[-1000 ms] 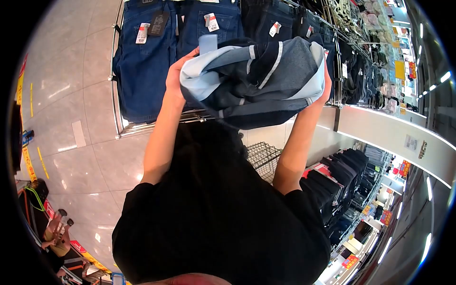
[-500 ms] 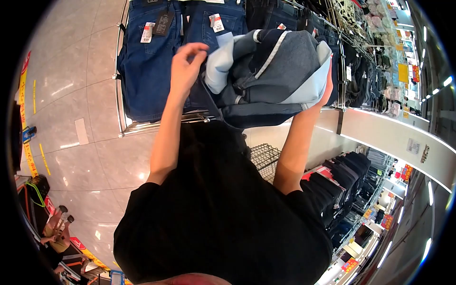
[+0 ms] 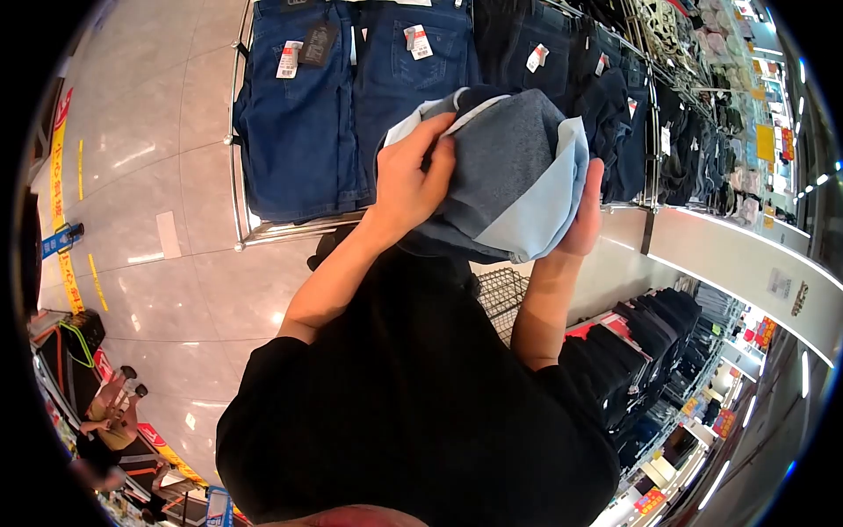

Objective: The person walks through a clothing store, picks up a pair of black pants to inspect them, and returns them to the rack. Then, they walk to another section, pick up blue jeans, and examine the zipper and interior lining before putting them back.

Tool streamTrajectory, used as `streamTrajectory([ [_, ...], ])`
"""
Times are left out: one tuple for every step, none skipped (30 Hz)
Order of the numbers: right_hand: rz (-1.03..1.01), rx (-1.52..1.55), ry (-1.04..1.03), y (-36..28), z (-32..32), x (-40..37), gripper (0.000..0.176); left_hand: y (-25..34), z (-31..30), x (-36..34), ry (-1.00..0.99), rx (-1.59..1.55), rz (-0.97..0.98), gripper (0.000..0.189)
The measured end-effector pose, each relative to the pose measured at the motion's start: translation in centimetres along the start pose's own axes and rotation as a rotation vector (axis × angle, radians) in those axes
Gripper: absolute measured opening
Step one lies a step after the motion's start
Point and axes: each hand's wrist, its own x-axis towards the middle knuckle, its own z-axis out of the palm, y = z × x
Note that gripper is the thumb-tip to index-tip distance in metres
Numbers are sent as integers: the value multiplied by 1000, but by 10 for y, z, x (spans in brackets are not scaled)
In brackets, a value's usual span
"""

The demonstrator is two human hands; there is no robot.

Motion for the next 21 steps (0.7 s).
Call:
streamTrajectory([
  [-14,-38,21,-1,1,-4,57,-3,1,-2,8,-32,-7,19],
  [-27,-76,42,-1,3,-6,56,-6,1,-3,5,-30,-10,19],
  [-27,-73,45,-2,5,-4,56,-11,0,-1,-53,-238,-215,18],
  [-51,-99,30,-3,9,-2,53,-16,0,0,-110,-444,-421,19],
  [-75,-124,14,-3,10,0,50,-20,4,-2,-68,-910,-550,22],
  [-77,-119,19,-7,0,2,50,-21,3,-4,-70,-906,-556,22],
  [-68,-191,161,-16,-18,5,46,-21,1,-5,-132,-1048,-623,22],
  [-58,-263,304,-20,-29,10,43,-22,1,-6,-194,-1192,-689,23],
  [-156,-401,626,-6,-15,22,40,-25,4,-9,-227,-1237,-700,26],
  [-100,-262,557,-5,-28,24,39,-26,6,-12,-228,-1236,-705,26],
  [-100,-251,591,-3,-39,26,38,-26,8,-13,-224,-1289,-715,27],
  [-100,-238,625,-1,-48,28,38,-26,9,-14,-220,-1342,-725,27],
  [-102,-236,629,1,-55,28,38,-26,10,-15,-223,-1340,-730,27],
  [-88,-185,558,2,-60,28,38,-26,10,-15,-230,-1365,-722,29],
  [-74,-135,487,2,-63,28,38,-25,10,-15,-237,-1391,-714,32],
  [-78,-132,492,2,-66,27,38,-24,9,-16,-241,-1389,-719,32],
  [-95,-133,495,3,-66,28,38,-23,8,-16,-261,-1394,-699,33],
  [-112,-134,495,4,-66,29,38,-23,8,-16,-279,-1398,-676,35],
  [-113,-132,496,3,-65,29,38,-22,7,-17,-281,-1396,-679,35],
  [-97,-131,463,3,-64,30,38,-22,7,-18,-292,-1400,-664,37],
  [-82,-130,429,3,-64,30,38,-21,6,-18,-304,-1404,-648,40],
])
